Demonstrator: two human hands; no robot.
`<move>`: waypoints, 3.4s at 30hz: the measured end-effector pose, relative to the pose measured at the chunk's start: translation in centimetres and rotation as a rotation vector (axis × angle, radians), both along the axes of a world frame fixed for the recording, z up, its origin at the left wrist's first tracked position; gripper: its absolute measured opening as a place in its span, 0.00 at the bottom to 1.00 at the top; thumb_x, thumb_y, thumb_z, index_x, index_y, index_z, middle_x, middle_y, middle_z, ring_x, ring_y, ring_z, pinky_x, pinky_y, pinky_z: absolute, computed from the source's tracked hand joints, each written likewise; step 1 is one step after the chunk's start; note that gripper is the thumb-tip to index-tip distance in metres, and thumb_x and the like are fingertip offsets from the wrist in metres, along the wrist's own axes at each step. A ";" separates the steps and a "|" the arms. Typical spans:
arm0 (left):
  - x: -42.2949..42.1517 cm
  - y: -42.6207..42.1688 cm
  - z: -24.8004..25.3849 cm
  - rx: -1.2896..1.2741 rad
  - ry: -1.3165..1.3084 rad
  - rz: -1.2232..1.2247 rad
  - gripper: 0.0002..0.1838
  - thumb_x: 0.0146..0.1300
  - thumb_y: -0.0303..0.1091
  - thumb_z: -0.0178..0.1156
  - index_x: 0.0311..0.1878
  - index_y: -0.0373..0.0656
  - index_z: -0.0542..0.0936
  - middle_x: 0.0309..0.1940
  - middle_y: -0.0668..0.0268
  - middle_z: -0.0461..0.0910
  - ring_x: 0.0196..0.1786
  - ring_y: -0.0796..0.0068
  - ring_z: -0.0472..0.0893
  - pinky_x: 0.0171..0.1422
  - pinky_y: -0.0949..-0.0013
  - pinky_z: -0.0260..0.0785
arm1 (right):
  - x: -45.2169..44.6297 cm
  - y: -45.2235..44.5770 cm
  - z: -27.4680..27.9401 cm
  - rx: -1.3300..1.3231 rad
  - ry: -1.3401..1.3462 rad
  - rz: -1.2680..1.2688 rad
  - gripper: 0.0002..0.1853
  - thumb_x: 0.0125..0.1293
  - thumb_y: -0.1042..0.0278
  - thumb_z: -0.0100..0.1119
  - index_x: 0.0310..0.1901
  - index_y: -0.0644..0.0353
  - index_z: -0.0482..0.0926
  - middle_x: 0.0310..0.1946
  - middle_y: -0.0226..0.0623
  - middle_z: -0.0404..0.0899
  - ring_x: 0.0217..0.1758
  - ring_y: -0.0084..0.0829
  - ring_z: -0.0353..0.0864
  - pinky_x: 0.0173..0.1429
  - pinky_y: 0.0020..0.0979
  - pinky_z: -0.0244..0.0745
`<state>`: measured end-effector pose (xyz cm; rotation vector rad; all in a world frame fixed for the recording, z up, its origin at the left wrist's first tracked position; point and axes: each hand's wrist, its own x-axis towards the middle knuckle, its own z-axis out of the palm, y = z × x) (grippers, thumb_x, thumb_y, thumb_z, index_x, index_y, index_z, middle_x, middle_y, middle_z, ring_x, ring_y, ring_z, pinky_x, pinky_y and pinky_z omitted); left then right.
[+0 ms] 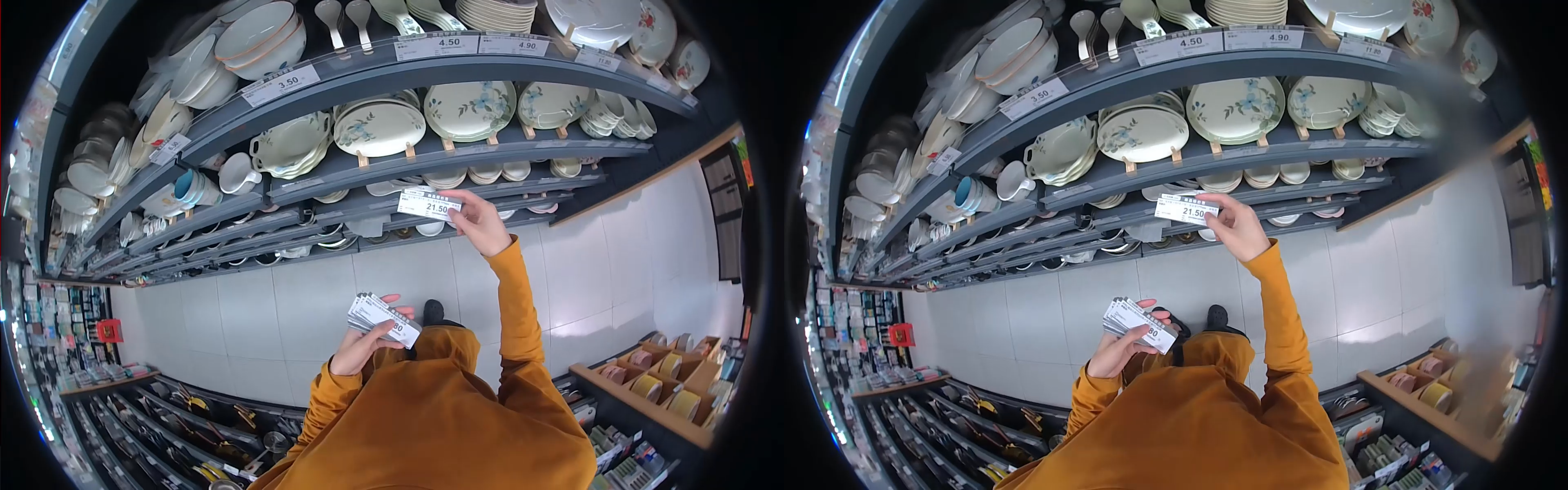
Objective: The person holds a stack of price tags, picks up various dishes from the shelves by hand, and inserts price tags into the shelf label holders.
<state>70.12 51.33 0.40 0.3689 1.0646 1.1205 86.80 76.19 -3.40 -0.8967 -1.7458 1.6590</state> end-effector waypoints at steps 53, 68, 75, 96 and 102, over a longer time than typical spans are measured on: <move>6.2 1.6 -2.7 -0.026 0.232 0.498 0.08 0.67 0.33 0.59 0.42 0.37 0.77 0.34 0.61 0.82 0.27 0.78 0.79 0.23 0.75 0.65 | -11.7 7.3 -0.8 1.015 -0.043 -0.462 0.22 0.57 0.72 0.62 0.54 0.60 0.71 0.51 0.47 0.69 0.53 0.50 0.72 0.57 0.42 0.70; 5.8 1.5 -1.8 -0.001 0.206 0.515 0.08 0.67 0.34 0.59 0.39 0.38 0.78 0.35 0.61 0.82 0.28 0.79 0.78 0.25 0.76 0.65 | -12.2 11.5 -0.3 1.145 -0.095 -0.469 0.10 0.58 0.70 0.64 0.42 0.54 0.79 0.36 0.33 0.75 0.42 0.37 0.78 0.40 0.38 0.74; 5.5 1.5 -2.5 0.042 0.177 0.472 0.08 0.66 0.33 0.60 0.38 0.38 0.78 0.34 0.62 0.82 0.27 0.79 0.78 0.24 0.76 0.65 | -10.7 9.4 0.1 1.175 -0.124 -0.269 0.16 0.53 0.74 0.64 0.45 0.53 0.76 0.41 0.30 0.75 0.44 0.38 0.78 0.41 0.39 0.78; 2.7 2.2 2.7 0.149 0.242 0.570 0.10 0.67 0.34 0.60 0.43 0.37 0.78 0.34 0.65 0.80 0.28 0.80 0.77 0.23 0.77 0.65 | -9.2 8.1 3.1 1.404 -0.052 -0.335 0.24 0.45 0.81 0.63 0.48 0.53 0.79 0.41 0.33 0.81 0.43 0.37 0.82 0.39 0.35 0.79; 2.7 2.2 3.5 0.174 0.231 0.595 0.10 0.66 0.35 0.61 0.42 0.37 0.78 0.32 0.65 0.79 0.26 0.80 0.76 0.23 0.76 0.65 | -6.8 6.6 2.0 1.158 0.228 -0.422 0.18 0.53 0.80 0.64 0.48 0.59 0.81 0.39 0.41 0.83 0.41 0.37 0.84 0.45 0.30 0.77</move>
